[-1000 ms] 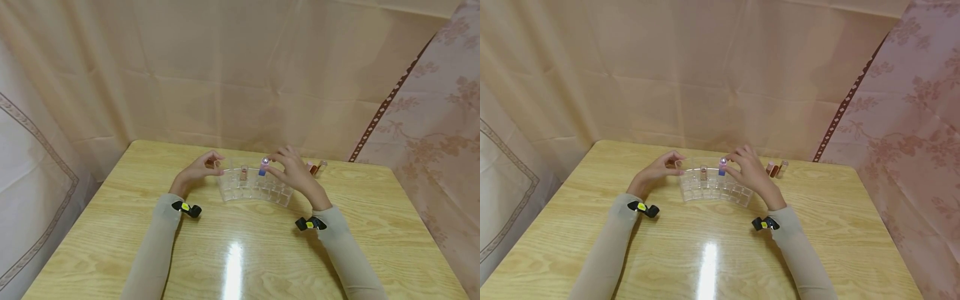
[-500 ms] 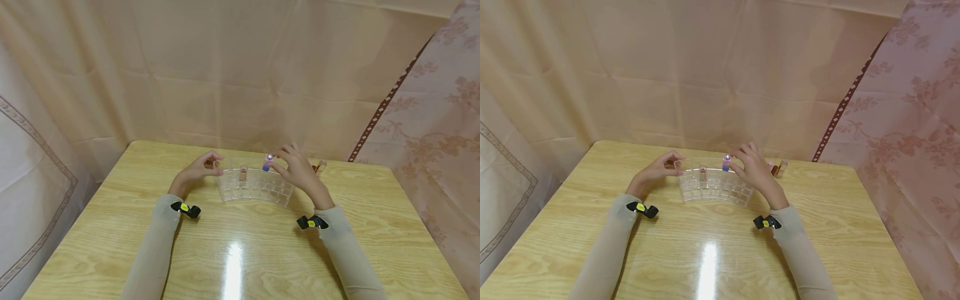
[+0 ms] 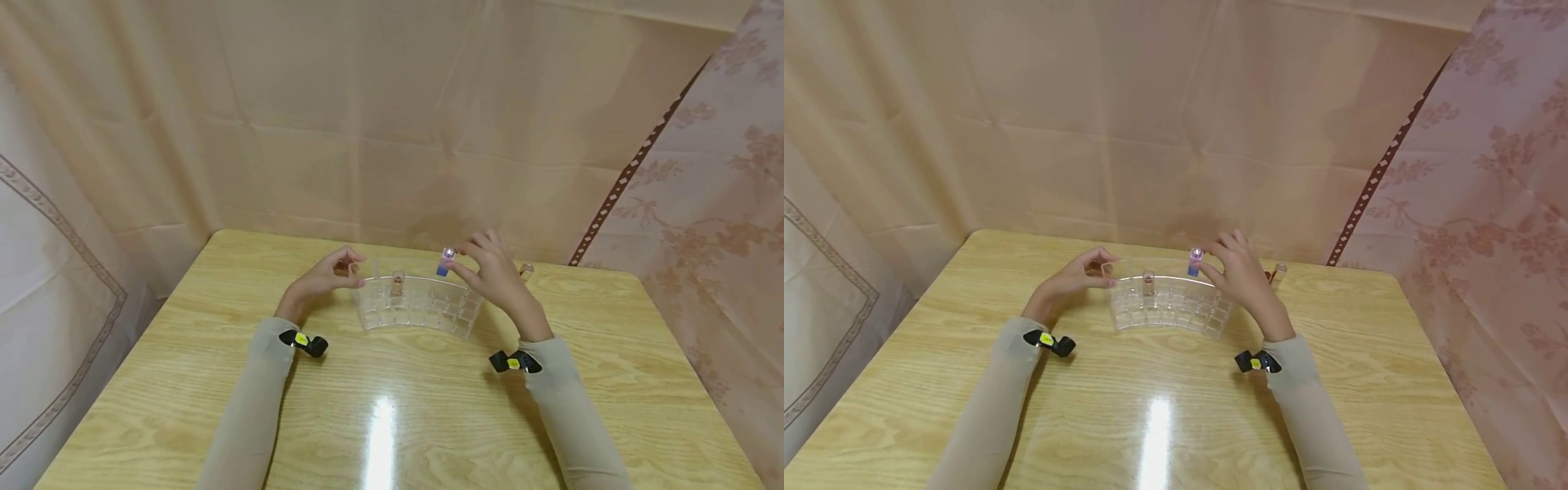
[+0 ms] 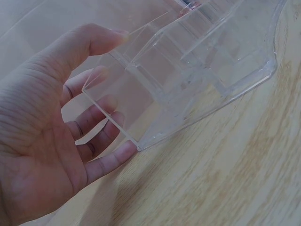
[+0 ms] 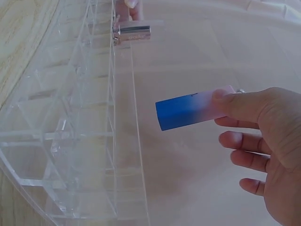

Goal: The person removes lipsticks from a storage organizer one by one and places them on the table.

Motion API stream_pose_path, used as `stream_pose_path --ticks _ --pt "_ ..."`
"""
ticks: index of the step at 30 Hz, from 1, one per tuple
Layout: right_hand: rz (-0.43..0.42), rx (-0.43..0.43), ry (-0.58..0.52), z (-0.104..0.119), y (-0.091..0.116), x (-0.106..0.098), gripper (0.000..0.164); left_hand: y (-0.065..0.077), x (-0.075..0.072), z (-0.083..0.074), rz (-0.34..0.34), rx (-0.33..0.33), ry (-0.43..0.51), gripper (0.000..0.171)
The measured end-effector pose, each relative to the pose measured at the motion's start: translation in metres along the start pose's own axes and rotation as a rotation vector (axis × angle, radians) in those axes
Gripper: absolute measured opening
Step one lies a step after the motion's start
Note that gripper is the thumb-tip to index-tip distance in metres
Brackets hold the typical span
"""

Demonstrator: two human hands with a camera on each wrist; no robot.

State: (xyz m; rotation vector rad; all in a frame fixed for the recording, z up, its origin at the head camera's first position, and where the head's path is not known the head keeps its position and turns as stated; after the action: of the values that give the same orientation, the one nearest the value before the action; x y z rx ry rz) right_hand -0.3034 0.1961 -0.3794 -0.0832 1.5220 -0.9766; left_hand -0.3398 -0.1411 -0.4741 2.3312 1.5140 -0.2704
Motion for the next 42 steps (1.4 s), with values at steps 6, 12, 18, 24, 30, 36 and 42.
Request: stream_pose_path --ticks 6,12,18,24,30,36,42 --pt "-0.013 0.006 -0.014 -0.004 0.002 -0.003 0.028 0.001 0.0 0.002 -0.002 0.026 -0.008 0.05" --pt "-0.007 0.042 -0.015 -0.01 0.005 -0.012 0.027 0.002 0.0 0.001 -0.003 0.002 0.0 0.049" --pt "-0.021 0.076 -0.003 -0.019 0.01 -0.018 0.027 0.003 0.001 -0.001 -0.005 0.002 0.005 0.049" --pt "-0.024 0.114 0.014 -0.027 0.014 -0.024 0.029 0.003 0.0 -0.001 -0.011 0.008 -0.005 0.048" --pt "-0.022 0.147 0.018 -0.032 0.018 -0.03 0.031 0.002 0.0 0.0 -0.009 0.013 -0.003 0.048" --pt "-0.023 0.166 0.02 -0.036 0.021 -0.033 0.03 0.002 0.0 0.0 -0.006 0.01 0.001 0.048" --pt "-0.048 0.144 0.031 -0.039 0.021 -0.036 0.029 0.002 0.0 -0.001 -0.005 0.012 0.006 0.048"
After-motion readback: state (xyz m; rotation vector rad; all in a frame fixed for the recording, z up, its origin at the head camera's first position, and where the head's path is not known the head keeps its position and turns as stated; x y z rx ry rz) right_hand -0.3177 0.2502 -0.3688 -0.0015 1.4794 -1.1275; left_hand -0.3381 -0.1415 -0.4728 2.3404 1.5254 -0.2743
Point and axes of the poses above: each hand's wrist, its own y-axis away from the middle knuckle, its own x-axis out of the palm, z = x × y, the point moved 2 cm from there along -y, towards the middle knuckle, and after that the axes turned 15 degrees about -x, right-handed, at the moved point
